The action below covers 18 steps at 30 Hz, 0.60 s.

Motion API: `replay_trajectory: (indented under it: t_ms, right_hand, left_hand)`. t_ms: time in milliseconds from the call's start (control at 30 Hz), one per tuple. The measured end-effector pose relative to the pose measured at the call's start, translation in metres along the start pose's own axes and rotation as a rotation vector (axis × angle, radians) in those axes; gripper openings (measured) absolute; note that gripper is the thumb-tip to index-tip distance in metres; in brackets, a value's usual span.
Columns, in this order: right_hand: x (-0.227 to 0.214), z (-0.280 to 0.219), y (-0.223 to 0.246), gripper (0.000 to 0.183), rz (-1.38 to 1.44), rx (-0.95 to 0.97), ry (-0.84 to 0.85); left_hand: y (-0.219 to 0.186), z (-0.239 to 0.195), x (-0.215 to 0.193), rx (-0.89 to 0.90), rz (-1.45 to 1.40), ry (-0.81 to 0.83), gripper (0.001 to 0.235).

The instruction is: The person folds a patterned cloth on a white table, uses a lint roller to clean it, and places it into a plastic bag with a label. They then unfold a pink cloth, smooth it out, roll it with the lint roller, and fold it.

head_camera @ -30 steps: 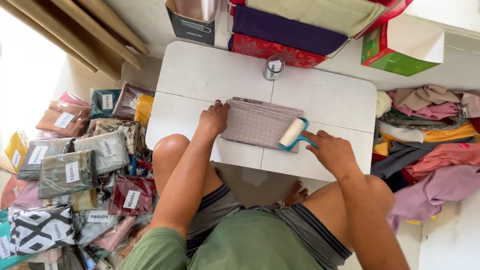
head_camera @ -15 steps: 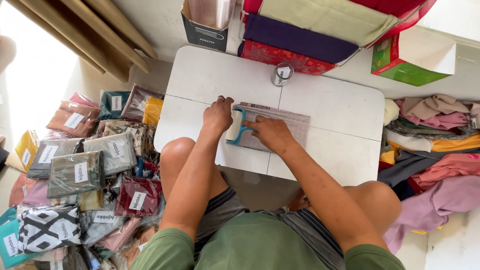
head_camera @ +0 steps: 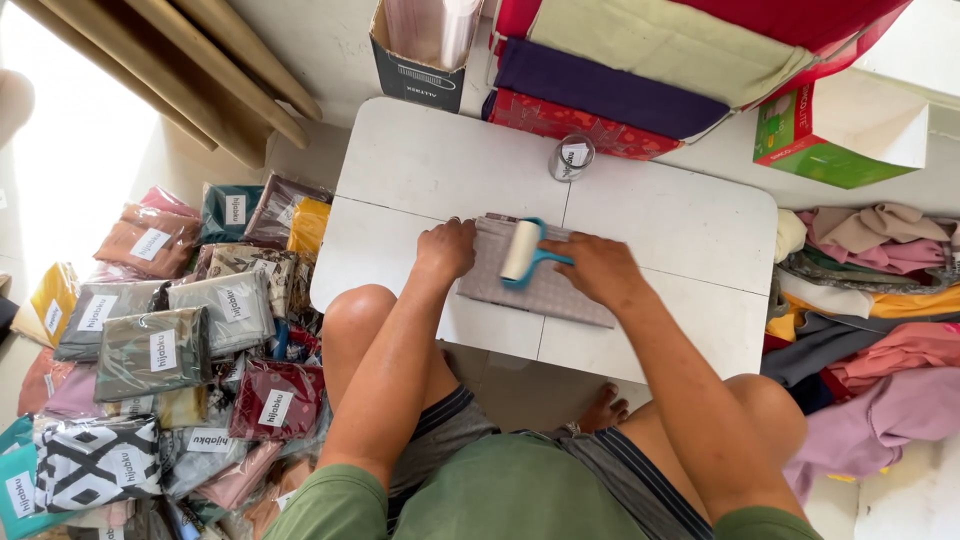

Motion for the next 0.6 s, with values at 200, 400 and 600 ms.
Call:
replay_trajectory:
  t_ms: [200,400,600]
  right_hand:
    - [-0.005,0.024,0.052,0.045,0.108,-0.058,-0.014]
    - [-0.020,-0.036,0.003,0.051,0.303,0.105,-0.052]
    - [0.019,-0.129,-0.055,0.050,0.293,0.532,-0.076]
  left_hand:
    - [-0.008,-0.002,-0.023,0.054,-0.053,-0.105,0.029]
    - [-0.024,-0.006,-0.029,0.100,-0.112,0.000,0.036]
    - [-0.027,-0.001,-0.024,0.040,-0.081,0.110,0.049]
Point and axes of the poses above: each hand's wrist, its own z-axis towards the middle knuckle, its own x-axis out of the palm, y = z × x, the point moved 3 cm from there along z, towards the middle knuckle, and after that the axes turned 11 degrees about x, right-handed, at the moved point
